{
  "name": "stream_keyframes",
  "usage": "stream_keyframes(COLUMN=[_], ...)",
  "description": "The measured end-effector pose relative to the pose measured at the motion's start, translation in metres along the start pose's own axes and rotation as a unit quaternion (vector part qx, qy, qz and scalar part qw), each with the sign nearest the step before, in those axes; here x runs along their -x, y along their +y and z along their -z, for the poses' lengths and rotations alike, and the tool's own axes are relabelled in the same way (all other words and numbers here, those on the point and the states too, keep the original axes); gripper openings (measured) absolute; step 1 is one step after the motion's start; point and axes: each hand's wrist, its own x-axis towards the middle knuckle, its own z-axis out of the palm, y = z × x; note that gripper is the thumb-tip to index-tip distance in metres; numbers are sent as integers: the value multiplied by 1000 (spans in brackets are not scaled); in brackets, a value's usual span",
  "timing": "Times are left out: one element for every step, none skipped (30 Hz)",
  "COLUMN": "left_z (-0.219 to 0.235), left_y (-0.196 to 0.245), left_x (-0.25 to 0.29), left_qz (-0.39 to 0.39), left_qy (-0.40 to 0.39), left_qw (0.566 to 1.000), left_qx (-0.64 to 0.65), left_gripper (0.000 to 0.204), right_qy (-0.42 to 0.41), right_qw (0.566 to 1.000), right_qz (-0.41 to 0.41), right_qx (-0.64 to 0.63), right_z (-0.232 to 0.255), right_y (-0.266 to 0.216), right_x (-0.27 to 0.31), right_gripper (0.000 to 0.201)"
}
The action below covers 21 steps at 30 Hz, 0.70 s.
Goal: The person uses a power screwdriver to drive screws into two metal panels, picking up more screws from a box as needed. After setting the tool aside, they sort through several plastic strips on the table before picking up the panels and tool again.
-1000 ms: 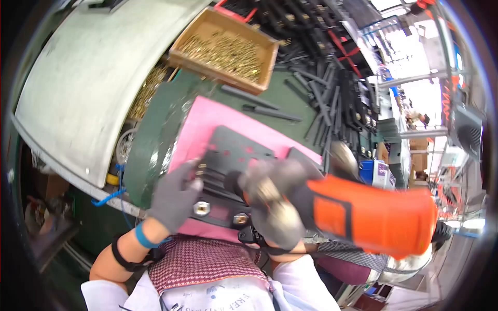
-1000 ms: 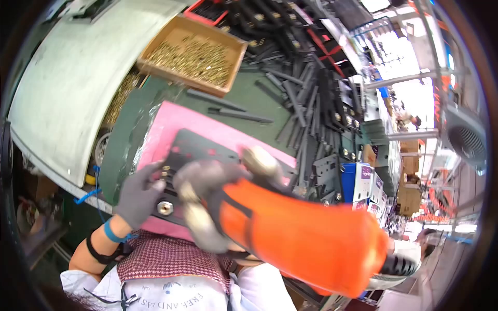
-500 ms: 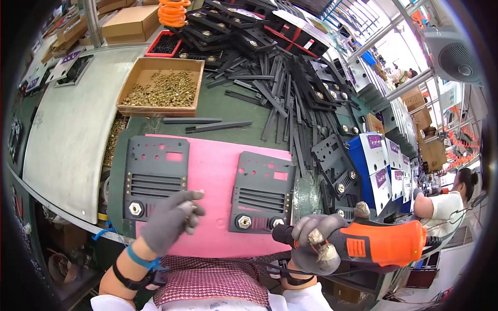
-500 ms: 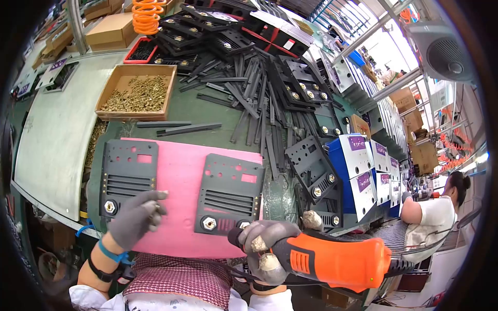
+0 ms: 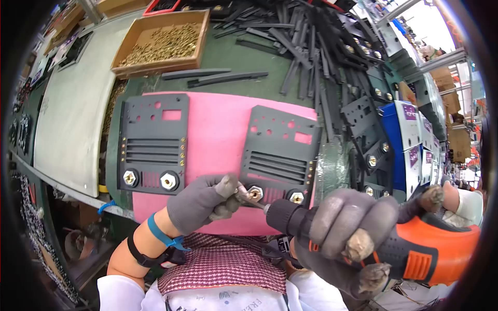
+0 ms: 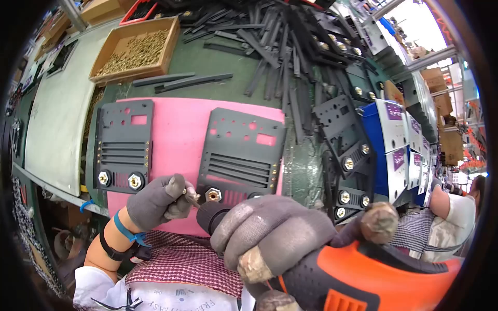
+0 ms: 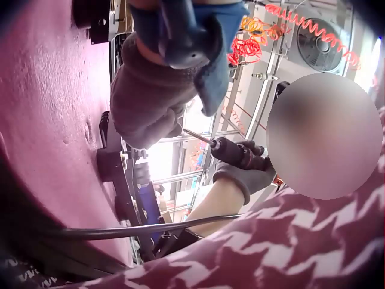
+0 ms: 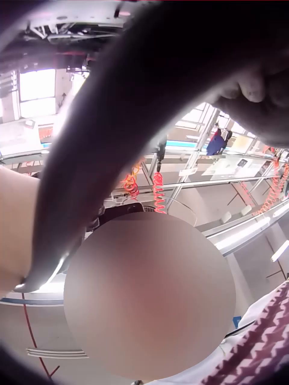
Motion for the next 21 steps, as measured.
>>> stream_keyframes(left_z=[1, 5, 7, 10, 12, 13, 13, 13, 14, 15, 16, 17, 18, 19, 21, 23, 24, 23, 22, 21, 21], left_y=[-1, -3, -4, -5, -5, -5, -3, -3, -3, -4, -4, -4, -5, -6, -7, -9, -10, -10, -10, -10, -13], left_x=[3, 3, 4, 5, 6, 7, 7, 7, 7, 6, 6, 6, 5, 5, 4, 4, 3, 2, 0, -1, -2], left_qz=[6, 2, 2, 3, 5, 6, 0, -6, -6, -9, -14, -15, -15, -15, -15, -16, -16, -16, -31, -47, -45], left_qy=[-1, -4, 0, -11, -23, -21, -17, -14, -13, -18, -23, -22, -26, -31, -31, -37, -44, -45, -42, -40, -40], left_qw=[1000, 1000, 1000, 999, 999, 999, 999, 999, 999, 998, 998, 998, 997, 997, 996, 997, 997, 997, 997, 996, 996], left_qx=[8, 16, 19, 32, 44, 49, 48, 47, 51, 55, 58, 61, 69, 76, 77, 72, 67, 68, 64, 60, 62], left_gripper=[50, 48, 48, 48, 47, 47, 46, 46, 46, 46, 47, 47, 46, 45, 45, 44, 43, 43, 43, 42, 42], right_qy=[-5, -13, -23, -33, -43, -43, -45, -47, -47, -30, -14, 33, 32, 35, 37, 37, -7, -50, -49, -79, -110], right_qw=[1000, 1000, 1000, 999, 999, 999, 999, 998, 998, 999, 1000, 999, 999, 999, 999, 999, 999, 998, 998, 996, 993], right_qz=[-4, -7, -9, -11, -13, -18, -7, 4, -1, 2, 5, 28, 26, 20, 15, 14, -1, -16, -18, -26, -35], right_qx=[-1, 1, 3, 7, 11, 11, -14, -38, -38, -32, -27, -26, -26, -27, -27, -27, -35, -43, -42, -27, -13], right_z=[-1, -2, -2, -3, -4, -5, -6, -7, -9, -11, -12, -21, -22, -22, -21, -19, -14, -11, -9, -7, -7], right_y=[2, 4, 5, 6, 8, 9, 11, 12, 12, 12, 12, 17, 17, 16, 15, 15, 16, 17, 17, 18, 18], right_x=[0, -1, -3, -6, -10, -13, -17, -19, -19, -18, -18, -16, -15, -16, -16, -18, -21, -24, -27, -31, -32], right_gripper=[24, 25, 26, 27, 28, 28, 24, 20, 20, 21, 21, 21, 21, 21, 21, 21, 20, 20, 20, 25, 30])
